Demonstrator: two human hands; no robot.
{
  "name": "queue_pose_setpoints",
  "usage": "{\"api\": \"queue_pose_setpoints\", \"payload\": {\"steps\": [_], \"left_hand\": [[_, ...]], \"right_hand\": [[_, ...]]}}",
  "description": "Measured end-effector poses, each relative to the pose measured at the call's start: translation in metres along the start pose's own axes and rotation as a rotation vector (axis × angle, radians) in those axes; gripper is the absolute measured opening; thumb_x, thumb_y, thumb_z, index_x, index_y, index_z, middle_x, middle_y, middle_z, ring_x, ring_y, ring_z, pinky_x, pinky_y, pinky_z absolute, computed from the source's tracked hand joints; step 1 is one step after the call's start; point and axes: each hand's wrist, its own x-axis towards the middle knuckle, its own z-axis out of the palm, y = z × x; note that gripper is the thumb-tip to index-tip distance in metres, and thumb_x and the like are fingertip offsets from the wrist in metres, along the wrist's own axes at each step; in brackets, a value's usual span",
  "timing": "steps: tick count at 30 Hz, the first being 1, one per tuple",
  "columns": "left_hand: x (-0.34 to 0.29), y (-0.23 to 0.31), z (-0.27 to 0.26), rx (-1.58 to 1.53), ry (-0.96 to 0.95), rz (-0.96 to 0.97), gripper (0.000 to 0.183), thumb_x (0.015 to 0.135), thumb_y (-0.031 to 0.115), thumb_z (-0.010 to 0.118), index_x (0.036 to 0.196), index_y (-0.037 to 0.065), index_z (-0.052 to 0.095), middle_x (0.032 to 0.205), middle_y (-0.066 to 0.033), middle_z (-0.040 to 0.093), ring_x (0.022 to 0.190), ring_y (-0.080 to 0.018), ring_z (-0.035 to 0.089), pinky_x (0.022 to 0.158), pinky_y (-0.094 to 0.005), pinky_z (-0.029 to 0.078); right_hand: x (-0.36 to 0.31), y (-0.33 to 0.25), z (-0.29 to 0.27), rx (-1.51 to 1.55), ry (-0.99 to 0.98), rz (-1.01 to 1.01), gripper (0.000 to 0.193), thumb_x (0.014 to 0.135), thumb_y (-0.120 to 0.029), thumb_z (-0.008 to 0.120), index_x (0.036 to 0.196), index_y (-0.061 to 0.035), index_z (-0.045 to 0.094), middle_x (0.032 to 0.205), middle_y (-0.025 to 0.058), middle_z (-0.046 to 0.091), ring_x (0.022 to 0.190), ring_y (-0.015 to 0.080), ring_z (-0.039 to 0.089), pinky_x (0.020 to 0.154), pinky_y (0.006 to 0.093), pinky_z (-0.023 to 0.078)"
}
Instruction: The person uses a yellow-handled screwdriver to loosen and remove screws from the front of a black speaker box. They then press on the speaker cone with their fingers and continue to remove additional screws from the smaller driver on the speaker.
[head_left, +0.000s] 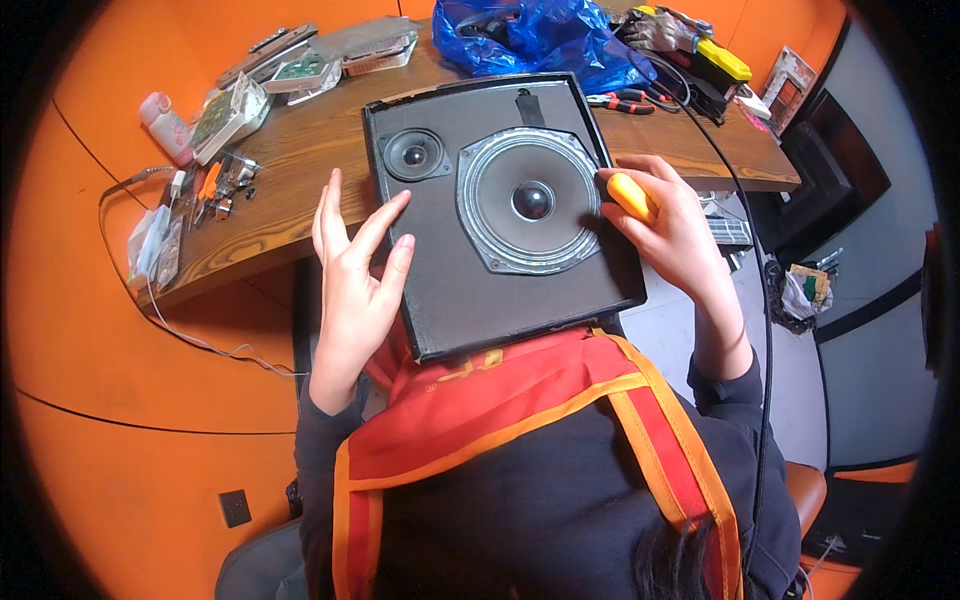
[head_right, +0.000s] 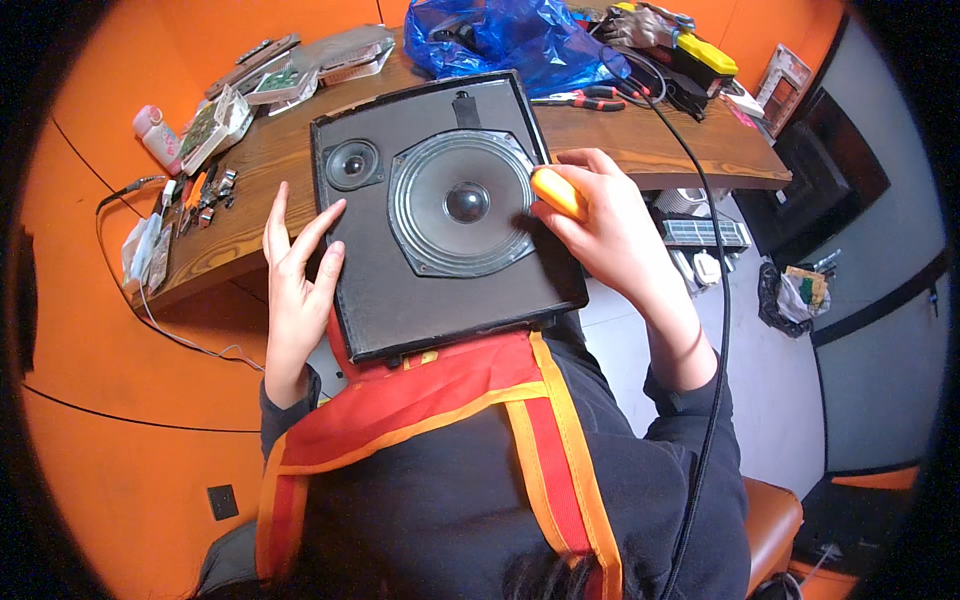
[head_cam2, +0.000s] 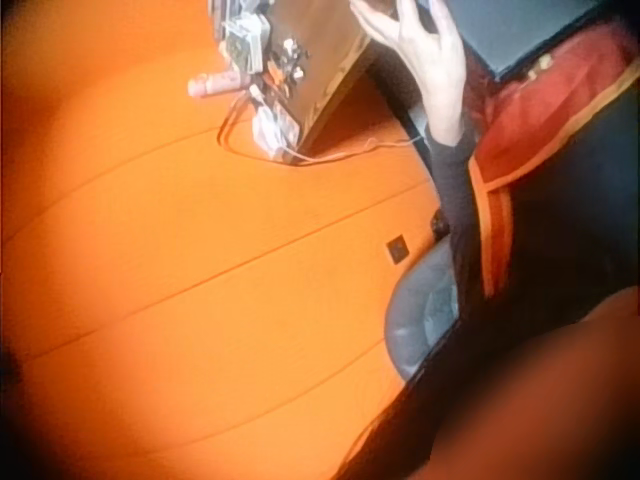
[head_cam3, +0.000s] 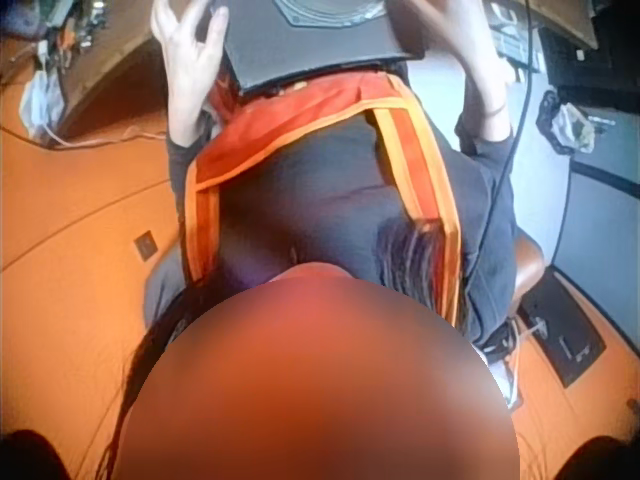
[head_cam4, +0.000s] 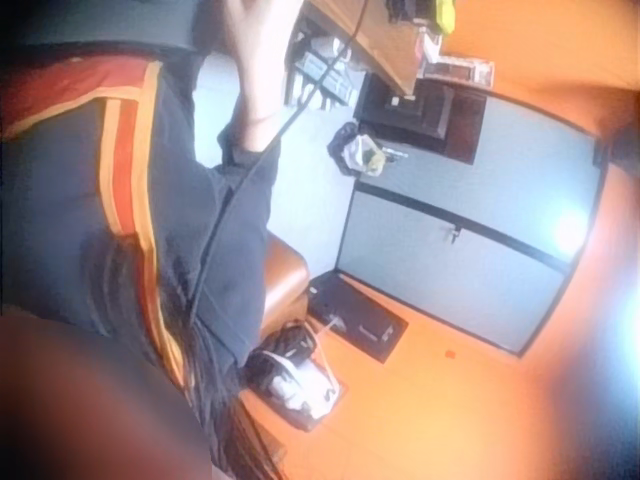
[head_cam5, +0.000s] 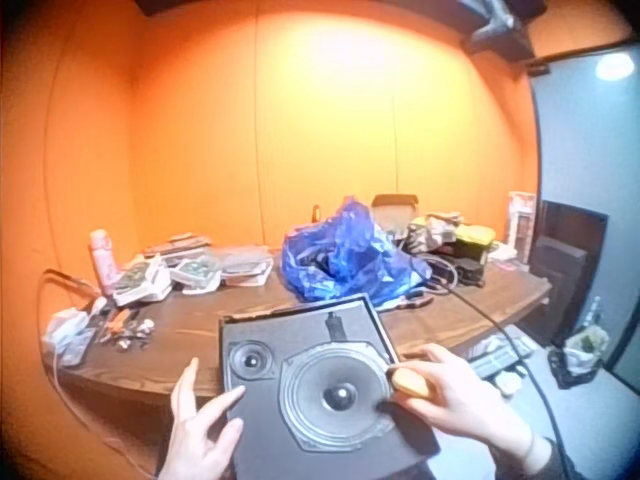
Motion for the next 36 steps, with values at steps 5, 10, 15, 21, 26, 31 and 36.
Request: {"api": "queue_pose_setpoints", "payload": {"steps": [5,10,15,21,26,31,36], "left_hand": [[-0.001,0.01,0.005,0.021,-0.076,0.044,0.035,0.084,0.023,0.062,0.119,0.017,0.061,0.148,-0.0238,0.013,0.136,-0.0418,0.01,0.109,-0.0488,0.016],[0.001,0.014,0.008,-0.089,-0.159,0.045,0.038,0.081,0.025,0.065,0.119,0.02,0.062,0.149,-0.026,0.003,0.137,-0.0413,0.008,0.11,-0.0466,0.014],[0.002,0.009,0.01,-0.162,-0.166,0.067,0.039,0.081,0.027,0.066,0.119,0.019,0.062,0.149,-0.0248,0.0,0.138,-0.0406,0.007,0.11,-0.0467,0.013],[0.002,0.005,0.01,-0.222,-0.188,0.068,0.041,0.081,0.03,0.065,0.121,0.019,0.061,0.149,-0.0245,-0.003,0.138,-0.0406,0.004,0.11,-0.0474,0.012],[0.001,0.007,0.009,-0.193,-0.182,0.05,0.043,0.082,0.03,0.062,0.124,0.019,0.058,0.149,-0.024,-0.003,0.138,-0.0402,0.005,0.11,-0.0464,0.012],[0.002,0.005,0.008,-0.141,-0.223,0.119,0.049,0.083,0.031,0.062,0.129,0.02,0.053,0.148,-0.0255,-0.005,0.138,-0.0421,0.004,0.11,-0.0473,0.012],[-0.003,-0.002,0.014,-0.35,-0.146,0.086,0.057,0.085,0.031,0.058,0.138,0.018,0.041,0.149,-0.0236,-0.005,0.138,-0.04,0.005,0.11,-0.0468,0.012]], "right_hand": [[-0.002,-0.002,0.006,0.014,0.016,0.024,0.038,0.078,-0.017,0.068,0.112,-0.0005,0.059,0.111,0.0194,0.054,0.101,0.0341,0.055,0.087,0.037,0.044],[0.003,0.0,0.002,0.179,-0.061,0.113,0.039,0.08,-0.02,0.068,0.113,-0.0007,0.059,0.111,0.0169,0.054,0.103,0.0294,0.054,0.087,0.035,0.042],[0.004,0.005,-0.002,0.43,-0.118,0.307,0.038,0.083,-0.019,0.065,0.119,-0.0063,0.059,0.088,0.0025,0.052,0.075,0.0098,0.049,0.065,0.0224,0.038],[0.006,0.009,-0.001,0.433,-0.101,0.28,0.039,0.084,-0.016,0.064,0.121,-0.0072,0.057,0.083,0.0009,0.054,0.071,0.0076,0.049,0.063,0.0213,0.039],[0.001,0.003,0.01,0.169,-0.014,0.131,0.046,0.08,-0.021,0.068,0.12,-0.0014,0.055,0.113,0.0149,0.051,0.105,0.0285,0.052,0.092,0.0335,0.04],[0.001,0.004,0.011,0.191,-0.029,0.121,0.043,0.084,-0.016,0.063,0.124,-0.0055,0.054,0.113,0.0112,0.05,0.104,0.0228,0.051,0.092,0.0303,0.038],[0.004,0.012,0.004,0.275,-0.077,0.097,0.042,0.081,-0.018,0.065,0.122,-0.0087,0.056,0.108,0.0119,0.054,0.102,0.0238,0.054,0.09,0.0306,0.039]]}}
